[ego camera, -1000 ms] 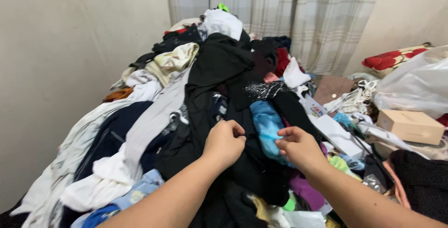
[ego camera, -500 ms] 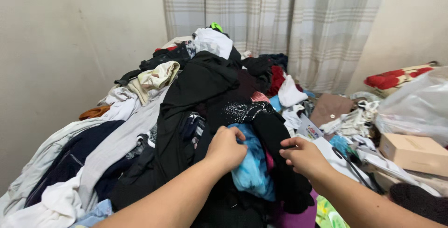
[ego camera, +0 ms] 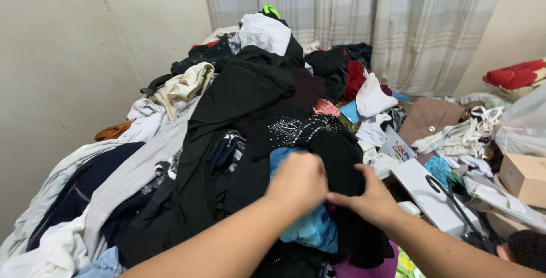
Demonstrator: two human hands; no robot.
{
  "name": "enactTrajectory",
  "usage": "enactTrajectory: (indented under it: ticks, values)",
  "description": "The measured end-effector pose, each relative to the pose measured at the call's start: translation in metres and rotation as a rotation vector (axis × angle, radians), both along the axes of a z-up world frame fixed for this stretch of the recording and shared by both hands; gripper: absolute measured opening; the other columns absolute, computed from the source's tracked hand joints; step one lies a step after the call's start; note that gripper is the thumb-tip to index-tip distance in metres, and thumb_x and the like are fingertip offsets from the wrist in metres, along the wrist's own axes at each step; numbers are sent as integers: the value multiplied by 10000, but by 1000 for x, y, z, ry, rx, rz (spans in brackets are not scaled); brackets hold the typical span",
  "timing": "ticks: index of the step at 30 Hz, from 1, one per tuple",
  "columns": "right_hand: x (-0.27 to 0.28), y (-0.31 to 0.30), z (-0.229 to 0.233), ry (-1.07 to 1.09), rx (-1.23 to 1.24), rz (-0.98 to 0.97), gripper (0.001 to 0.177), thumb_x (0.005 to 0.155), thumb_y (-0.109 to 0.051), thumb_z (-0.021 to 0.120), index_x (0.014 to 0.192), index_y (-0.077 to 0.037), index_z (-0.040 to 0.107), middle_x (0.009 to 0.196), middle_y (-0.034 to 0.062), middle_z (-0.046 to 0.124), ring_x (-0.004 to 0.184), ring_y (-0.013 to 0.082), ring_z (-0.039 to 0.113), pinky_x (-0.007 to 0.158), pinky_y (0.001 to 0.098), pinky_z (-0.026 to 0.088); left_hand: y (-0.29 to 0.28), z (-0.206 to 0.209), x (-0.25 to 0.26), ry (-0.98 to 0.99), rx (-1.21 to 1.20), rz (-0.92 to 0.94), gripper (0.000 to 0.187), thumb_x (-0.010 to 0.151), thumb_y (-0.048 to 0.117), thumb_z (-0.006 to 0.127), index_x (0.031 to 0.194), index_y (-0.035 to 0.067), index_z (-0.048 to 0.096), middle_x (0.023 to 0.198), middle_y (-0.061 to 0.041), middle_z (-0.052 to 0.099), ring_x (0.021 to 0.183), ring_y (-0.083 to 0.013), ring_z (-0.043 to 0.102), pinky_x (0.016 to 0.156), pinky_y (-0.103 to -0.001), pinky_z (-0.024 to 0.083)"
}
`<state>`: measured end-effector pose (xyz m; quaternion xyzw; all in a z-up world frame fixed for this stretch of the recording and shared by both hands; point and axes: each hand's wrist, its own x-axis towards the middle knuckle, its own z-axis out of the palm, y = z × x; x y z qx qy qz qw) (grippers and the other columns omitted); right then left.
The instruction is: The person folds several garments from a large pile on a bed. They handle a peach-colored t-shirt, a black top, and dark blue pants, folding each item and placing it on a separate stack. The person works by hand without tools.
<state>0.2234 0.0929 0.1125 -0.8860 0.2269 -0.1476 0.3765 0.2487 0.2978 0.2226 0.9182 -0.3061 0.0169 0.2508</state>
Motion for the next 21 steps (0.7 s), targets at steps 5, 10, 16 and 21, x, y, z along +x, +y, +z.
enactTrajectory:
  ticks: [5,10,16,21]
  values:
    - [10,-28,3,-34,469,83,391,929,-336,688,1203,-57,694,1031,154,741,849,204,643,777,381,530,-39,-18,7,285,38,218,352,777,200,761,1069,2,752,1154,-244,710,1095,-394,688,942,-451,566]
    - [-7,-40,45,-138,524,129,239,943,-202,631,1155,-90,636,929,52,756,808,147,672,747,329,535,-84,-44,33,465,72,296,487,789,355,821,1129,20,726,1207,-201,712,1128,-338,713,958,-422,575]
    - [-10,-54,51,-134,371,-48,241,946,-191,656,1176,-128,622,887,86,724,784,191,646,693,370,508,-78,-62,47,801,-249,212,468,869,375,771,1181,38,682,1209,-139,706,1057,-271,704,927,-411,562]
    - [18,-68,37,-371,499,-191,225,957,-165,674,1162,-90,621,866,85,677,785,205,623,668,378,514,-6,-13,62,1459,-810,-15,270,961,208,592,1106,6,697,1071,-116,764,961,-236,725,926,-413,576]
